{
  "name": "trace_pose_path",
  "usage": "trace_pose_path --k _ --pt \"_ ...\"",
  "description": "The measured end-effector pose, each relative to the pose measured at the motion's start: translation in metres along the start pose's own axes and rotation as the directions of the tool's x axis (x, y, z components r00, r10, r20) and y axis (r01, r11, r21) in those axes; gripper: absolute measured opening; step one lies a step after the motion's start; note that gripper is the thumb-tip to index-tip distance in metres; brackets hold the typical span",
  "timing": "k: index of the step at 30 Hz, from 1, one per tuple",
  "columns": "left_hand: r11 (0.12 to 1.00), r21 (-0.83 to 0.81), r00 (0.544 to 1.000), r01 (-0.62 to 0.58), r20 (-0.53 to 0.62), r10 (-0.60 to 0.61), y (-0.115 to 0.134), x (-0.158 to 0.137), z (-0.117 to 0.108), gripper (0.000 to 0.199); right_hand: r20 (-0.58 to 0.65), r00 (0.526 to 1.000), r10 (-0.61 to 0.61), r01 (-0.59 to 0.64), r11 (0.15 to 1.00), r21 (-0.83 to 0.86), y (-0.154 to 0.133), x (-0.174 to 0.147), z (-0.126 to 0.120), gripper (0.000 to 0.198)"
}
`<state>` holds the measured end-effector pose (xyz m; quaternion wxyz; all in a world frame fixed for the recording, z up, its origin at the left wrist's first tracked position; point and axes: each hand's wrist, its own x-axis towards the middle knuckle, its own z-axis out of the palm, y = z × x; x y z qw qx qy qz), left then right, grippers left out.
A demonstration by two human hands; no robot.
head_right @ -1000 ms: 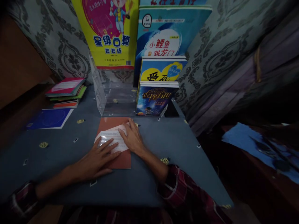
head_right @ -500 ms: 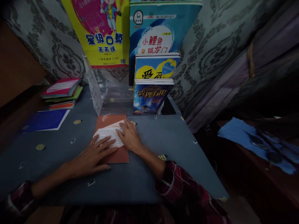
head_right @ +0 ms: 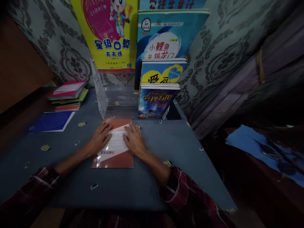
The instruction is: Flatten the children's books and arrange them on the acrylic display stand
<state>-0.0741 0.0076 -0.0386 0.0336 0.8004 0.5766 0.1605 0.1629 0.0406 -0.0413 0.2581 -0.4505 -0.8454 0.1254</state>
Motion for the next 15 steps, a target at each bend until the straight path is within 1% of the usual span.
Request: trace_pose_path --k 5,10,13,15 --pt "1.0 -0.022 1.0 0.001 -0.031 -0.001 0.004 0.002 0.001 0.054 0.001 1.0 0.006 -0.006 0.999 0.04 0.005 0.001 0.002 0.046" --pt "1.0 0.01 0.999 -0.008 -0.044 0.008 0.005 0.003 0.0 0.051 0.009 1.0 -0.01 0.009 0.998 0.062 0.008 0.002 0.003 0.047" --pt "0.996 0.08 0.999 -0.032 -0.027 0.035 0.009 0.007 -0.01 0.046 0.023 1.0 -0.011 0.009 0.998 0.056 0.008 0.003 0.002 0.046" --pt "0.989 0.141 0.999 -0.053 0.013 0.051 0.013 0.014 -0.021 0.04 0.033 0.999 -0.011 0.01 0.999 0.048 0.007 0.003 0.001 0.045"
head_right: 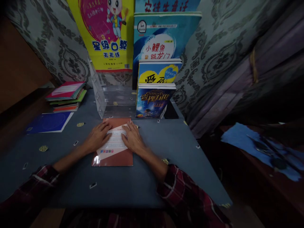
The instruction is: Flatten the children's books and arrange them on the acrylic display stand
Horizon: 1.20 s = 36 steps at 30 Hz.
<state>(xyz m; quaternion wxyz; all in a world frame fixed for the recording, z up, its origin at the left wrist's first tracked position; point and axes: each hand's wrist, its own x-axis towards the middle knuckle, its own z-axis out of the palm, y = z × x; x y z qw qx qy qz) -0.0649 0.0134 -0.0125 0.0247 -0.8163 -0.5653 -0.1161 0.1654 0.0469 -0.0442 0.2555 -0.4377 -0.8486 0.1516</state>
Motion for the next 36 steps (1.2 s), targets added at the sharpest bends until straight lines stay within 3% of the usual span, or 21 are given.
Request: trace_pose_path --k 5,11,19,30,36 --pt "0.996 0.083 0.996 0.045 0.068 -0.05 0.001 0.02 -0.017 0.03 0.03 0.999 0.012 -0.011 0.999 -0.032 -0.006 0.0 -0.006 0.045" --pt "0.994 0.058 0.994 0.09 -0.069 -0.086 -0.001 0.018 0.0 0.037 0.083 0.996 0.013 -0.001 0.991 -0.136 -0.015 0.003 -0.016 0.046" --pt "0.995 0.048 0.993 0.084 -0.089 -0.08 -0.005 0.017 0.007 0.043 0.199 0.977 -0.081 0.11 0.984 -0.14 -0.033 0.036 -0.002 0.055" --pt "0.997 0.053 0.996 0.064 -0.065 -0.061 -0.003 0.018 0.004 0.044 0.178 0.979 -0.102 0.118 0.99 -0.083 -0.027 0.038 0.004 0.055" --pt "0.995 0.081 0.998 0.056 -0.021 -0.055 -0.001 0.018 -0.001 0.046 0.127 0.992 -0.015 0.028 0.994 -0.104 -0.023 0.032 -0.003 0.059"
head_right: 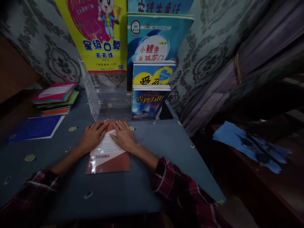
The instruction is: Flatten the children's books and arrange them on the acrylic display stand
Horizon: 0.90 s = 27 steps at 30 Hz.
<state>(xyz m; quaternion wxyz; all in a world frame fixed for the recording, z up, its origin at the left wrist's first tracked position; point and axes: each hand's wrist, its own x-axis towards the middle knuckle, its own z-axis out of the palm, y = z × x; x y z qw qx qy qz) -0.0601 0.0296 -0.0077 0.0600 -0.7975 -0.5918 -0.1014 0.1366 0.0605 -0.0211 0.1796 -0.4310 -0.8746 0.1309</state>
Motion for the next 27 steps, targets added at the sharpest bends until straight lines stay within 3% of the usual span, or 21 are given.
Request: trace_pose_path --k 8,22,27 --pt "1.0 -0.006 1.0 0.012 -0.004 -0.012 0.002 0.0 0.001 0.045 -0.014 0.998 -0.056 0.056 0.997 0.047 0.012 -0.002 0.003 0.056" --pt "0.999 0.026 0.999 0.026 0.041 -0.027 0.003 0.0 -0.003 0.044 -0.094 0.993 0.07 -0.065 0.997 0.051 0.035 -0.011 -0.001 0.052" --pt "0.998 0.058 0.999 0.012 0.052 -0.015 0.006 0.0 -0.008 0.045 -0.071 0.997 0.044 -0.038 0.996 0.084 0.045 -0.011 -0.008 0.05"
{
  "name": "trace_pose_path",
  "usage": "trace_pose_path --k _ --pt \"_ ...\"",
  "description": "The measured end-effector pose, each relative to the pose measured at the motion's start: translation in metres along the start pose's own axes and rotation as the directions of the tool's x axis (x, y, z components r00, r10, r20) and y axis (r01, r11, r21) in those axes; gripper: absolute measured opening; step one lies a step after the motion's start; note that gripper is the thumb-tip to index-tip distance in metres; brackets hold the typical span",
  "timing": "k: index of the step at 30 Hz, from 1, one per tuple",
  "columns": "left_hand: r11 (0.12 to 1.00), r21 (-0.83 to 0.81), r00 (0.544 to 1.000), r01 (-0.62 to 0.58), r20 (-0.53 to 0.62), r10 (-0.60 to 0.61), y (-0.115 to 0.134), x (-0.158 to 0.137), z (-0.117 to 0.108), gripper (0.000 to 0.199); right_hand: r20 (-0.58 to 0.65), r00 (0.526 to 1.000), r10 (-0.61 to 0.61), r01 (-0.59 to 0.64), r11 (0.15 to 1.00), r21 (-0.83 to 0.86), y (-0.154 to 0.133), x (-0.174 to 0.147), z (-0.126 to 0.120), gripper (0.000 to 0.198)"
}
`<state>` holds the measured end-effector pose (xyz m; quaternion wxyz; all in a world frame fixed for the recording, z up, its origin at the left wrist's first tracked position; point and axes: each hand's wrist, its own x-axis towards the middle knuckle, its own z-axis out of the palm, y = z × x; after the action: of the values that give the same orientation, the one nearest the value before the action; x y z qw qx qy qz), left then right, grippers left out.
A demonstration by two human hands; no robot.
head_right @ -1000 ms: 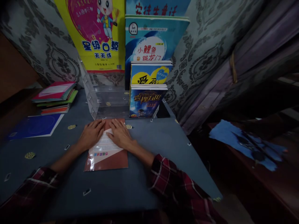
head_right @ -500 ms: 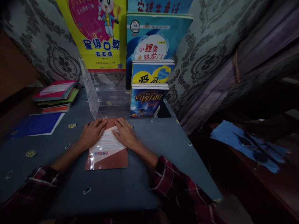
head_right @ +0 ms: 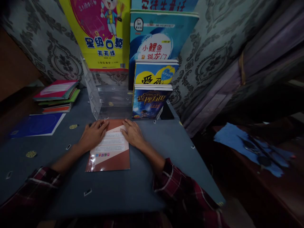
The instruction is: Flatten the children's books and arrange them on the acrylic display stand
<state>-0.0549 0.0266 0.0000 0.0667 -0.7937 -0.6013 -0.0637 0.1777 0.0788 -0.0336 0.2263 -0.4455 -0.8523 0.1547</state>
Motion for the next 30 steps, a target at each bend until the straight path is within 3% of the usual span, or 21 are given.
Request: trace_pose_path --k 4,10,15,22,27,30 --pt "0.988 0.011 0.988 -0.156 0.025 0.155 0.0 0.008 -0.005 0.048 0.001 1.0 -0.023 0.023 0.997 0.079 0.01 0.003 -0.004 0.045" --pt "0.908 -0.221 0.927 -0.356 0.04 0.373 0.013 0.029 0.002 0.046 -0.026 0.999 -0.033 0.038 0.976 0.216 0.025 0.008 -0.006 0.051" --pt "0.894 -0.256 0.919 -0.367 0.052 0.392 0.026 0.03 0.012 0.046 -0.031 0.999 -0.039 0.045 0.968 0.248 0.029 0.009 -0.006 0.052" --pt "0.903 -0.242 0.921 -0.354 0.076 0.381 0.029 0.027 0.01 0.047 -0.028 0.998 -0.065 0.07 0.962 0.262 0.03 0.009 -0.005 0.052" --pt "0.904 -0.225 0.924 -0.363 0.041 0.381 0.03 0.027 0.013 0.047 -0.026 0.995 -0.092 0.096 0.961 0.257 0.031 0.008 -0.006 0.052" --pt "0.878 -0.231 0.902 -0.42 0.002 0.432 0.029 0.027 0.014 0.044 -0.03 0.995 -0.1 0.104 0.96 0.259 0.033 0.009 -0.005 0.05"
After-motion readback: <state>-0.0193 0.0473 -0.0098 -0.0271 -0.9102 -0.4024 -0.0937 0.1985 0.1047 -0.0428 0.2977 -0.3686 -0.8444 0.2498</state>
